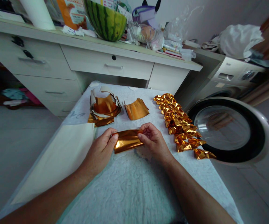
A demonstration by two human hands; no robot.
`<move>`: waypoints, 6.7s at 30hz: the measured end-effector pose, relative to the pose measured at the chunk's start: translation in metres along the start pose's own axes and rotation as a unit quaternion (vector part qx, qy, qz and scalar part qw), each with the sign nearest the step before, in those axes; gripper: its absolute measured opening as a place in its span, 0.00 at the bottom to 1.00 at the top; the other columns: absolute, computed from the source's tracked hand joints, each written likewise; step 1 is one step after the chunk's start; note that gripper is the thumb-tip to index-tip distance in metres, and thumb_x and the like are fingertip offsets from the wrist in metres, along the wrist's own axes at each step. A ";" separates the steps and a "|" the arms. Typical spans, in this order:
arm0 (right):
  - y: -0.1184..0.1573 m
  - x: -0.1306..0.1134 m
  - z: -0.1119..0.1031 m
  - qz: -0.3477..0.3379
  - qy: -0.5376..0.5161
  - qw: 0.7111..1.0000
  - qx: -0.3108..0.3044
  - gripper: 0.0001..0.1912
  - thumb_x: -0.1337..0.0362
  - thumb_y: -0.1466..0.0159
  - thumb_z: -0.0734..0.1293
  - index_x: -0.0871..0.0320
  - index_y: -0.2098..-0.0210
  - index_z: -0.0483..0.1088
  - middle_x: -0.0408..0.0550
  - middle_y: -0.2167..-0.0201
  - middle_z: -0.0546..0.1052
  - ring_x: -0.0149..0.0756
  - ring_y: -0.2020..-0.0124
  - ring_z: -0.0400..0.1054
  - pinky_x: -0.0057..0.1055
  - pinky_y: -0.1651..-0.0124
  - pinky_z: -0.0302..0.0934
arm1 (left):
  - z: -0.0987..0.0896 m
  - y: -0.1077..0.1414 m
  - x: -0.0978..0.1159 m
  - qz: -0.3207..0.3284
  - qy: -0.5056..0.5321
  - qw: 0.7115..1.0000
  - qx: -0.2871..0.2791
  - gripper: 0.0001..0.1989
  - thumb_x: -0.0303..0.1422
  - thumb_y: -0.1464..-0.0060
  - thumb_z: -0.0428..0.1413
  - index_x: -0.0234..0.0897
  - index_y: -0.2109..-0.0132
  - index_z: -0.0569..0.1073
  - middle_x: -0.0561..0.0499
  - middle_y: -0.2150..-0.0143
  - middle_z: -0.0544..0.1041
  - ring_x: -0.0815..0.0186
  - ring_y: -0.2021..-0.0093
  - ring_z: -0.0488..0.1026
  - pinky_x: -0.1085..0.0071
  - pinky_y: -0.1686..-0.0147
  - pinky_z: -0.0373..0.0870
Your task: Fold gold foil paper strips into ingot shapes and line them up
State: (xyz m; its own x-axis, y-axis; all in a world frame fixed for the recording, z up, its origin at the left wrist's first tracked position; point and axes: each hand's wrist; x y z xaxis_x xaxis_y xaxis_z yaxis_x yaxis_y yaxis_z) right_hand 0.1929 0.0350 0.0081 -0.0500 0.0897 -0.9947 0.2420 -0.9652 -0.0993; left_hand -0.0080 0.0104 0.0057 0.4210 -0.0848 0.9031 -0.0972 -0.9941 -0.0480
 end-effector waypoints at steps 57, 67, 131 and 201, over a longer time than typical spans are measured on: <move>-0.001 0.006 0.001 0.077 -0.102 0.989 0.072 0.17 0.59 0.47 0.75 0.57 0.61 0.71 0.40 0.73 0.73 0.28 0.74 0.65 0.26 0.70 0.56 | -0.002 0.007 0.004 0.048 -0.104 0.993 -0.005 0.12 0.41 0.35 0.43 0.41 0.63 0.65 0.58 0.74 0.68 0.66 0.72 0.68 0.70 0.69 0.60; 0.000 0.005 0.001 0.071 -0.076 0.992 0.077 0.13 0.59 0.47 0.74 0.58 0.71 0.68 0.38 0.76 0.69 0.26 0.75 0.61 0.24 0.72 0.53 | -0.002 0.006 0.005 0.048 -0.116 0.992 0.001 0.13 0.40 0.35 0.44 0.40 0.64 0.66 0.58 0.73 0.69 0.67 0.72 0.68 0.71 0.70 0.60; -0.008 0.015 0.002 -0.005 0.510 0.855 0.090 0.06 0.70 0.38 0.63 0.58 0.69 0.71 0.47 0.70 0.75 0.36 0.66 0.65 0.30 0.60 0.54 | 0.021 0.009 -0.008 0.273 -0.352 0.890 -0.098 0.21 0.34 0.39 0.53 0.37 0.40 0.66 0.45 0.38 0.70 0.58 0.37 0.64 0.54 0.37 0.58; 0.012 0.000 0.017 -0.007 0.637 0.770 -0.018 0.32 0.34 0.41 0.60 0.55 0.54 0.67 0.54 0.56 0.69 0.49 0.55 0.61 0.46 0.54 0.56 | 0.021 0.047 0.001 0.321 -0.531 0.784 -0.007 0.11 0.21 0.43 0.51 0.29 0.66 0.79 0.39 0.65 0.79 0.54 0.63 0.76 0.57 0.64 0.73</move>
State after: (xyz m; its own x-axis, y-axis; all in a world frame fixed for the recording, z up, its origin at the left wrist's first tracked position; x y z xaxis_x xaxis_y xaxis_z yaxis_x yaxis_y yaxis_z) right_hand 0.1790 0.0191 0.0071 0.9336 0.2911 -0.2091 0.2785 -0.9564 -0.0881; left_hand 0.0062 -0.0380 -0.0045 0.7938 -0.5836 -0.1712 -0.6039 -0.7232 -0.3351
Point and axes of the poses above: each hand's wrist, its own y-axis away from the middle knuckle, its own z-axis out of the palm, x = y × z
